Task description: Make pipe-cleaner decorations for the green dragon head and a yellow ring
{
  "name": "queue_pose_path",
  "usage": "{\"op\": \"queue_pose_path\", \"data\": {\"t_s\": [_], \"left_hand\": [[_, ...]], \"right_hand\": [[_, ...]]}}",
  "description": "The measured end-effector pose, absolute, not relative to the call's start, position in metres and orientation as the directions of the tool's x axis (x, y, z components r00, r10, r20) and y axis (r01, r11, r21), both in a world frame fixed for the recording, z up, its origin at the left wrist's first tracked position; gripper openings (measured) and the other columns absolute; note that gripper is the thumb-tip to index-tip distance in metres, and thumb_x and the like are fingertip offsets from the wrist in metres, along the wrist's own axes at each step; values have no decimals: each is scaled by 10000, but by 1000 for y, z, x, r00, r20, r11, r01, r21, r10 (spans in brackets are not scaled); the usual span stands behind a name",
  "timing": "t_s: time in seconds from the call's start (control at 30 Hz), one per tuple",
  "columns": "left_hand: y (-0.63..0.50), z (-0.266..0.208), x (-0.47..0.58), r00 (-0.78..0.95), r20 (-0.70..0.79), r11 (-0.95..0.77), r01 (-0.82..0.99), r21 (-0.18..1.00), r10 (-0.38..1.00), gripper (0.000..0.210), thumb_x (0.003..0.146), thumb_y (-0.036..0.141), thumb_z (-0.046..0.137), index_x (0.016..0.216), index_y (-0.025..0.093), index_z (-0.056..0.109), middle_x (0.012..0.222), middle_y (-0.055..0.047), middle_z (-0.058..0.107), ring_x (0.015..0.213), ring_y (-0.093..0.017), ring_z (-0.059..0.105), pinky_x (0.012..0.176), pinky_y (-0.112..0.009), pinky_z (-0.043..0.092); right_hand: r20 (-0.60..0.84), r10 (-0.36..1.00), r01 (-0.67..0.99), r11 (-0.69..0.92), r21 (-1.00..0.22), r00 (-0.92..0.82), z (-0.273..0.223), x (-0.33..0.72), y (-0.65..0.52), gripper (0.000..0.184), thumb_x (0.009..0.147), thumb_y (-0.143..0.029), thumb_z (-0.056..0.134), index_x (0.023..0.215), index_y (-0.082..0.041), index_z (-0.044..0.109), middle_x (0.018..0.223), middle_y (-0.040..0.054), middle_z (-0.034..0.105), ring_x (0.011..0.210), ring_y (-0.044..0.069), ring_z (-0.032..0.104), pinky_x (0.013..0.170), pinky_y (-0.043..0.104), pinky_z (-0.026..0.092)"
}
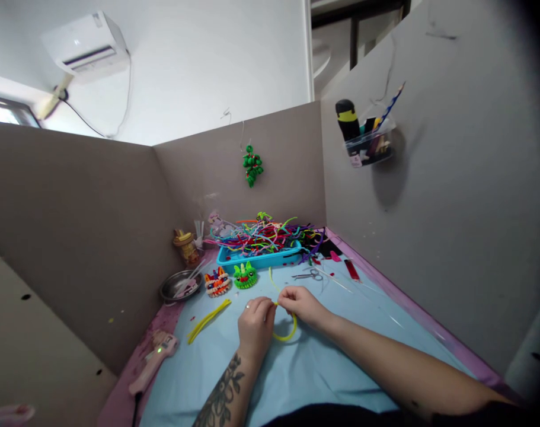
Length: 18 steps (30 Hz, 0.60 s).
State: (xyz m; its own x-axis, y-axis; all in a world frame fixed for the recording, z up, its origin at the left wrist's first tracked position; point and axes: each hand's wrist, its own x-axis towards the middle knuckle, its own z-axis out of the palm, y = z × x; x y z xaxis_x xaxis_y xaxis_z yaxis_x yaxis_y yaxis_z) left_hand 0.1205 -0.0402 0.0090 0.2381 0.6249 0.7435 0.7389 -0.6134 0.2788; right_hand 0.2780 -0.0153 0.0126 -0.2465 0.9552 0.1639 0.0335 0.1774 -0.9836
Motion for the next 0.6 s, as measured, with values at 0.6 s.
{"op": "queue_pose_path", "data": {"t_s": [0.6], "left_hand": [[-37, 1, 121, 238, 726, -596, 751, 285, 646, 159, 848, 192, 464, 813, 175, 618, 708, -39, 616, 676, -151, 577, 646, -253, 442]], "right_hand": [[141, 962, 38, 154, -987, -233, 13, 278, -15, 147, 680, -277, 562, 617, -146, 538, 470, -51, 479, 439, 70, 406, 454, 191, 299]]}}
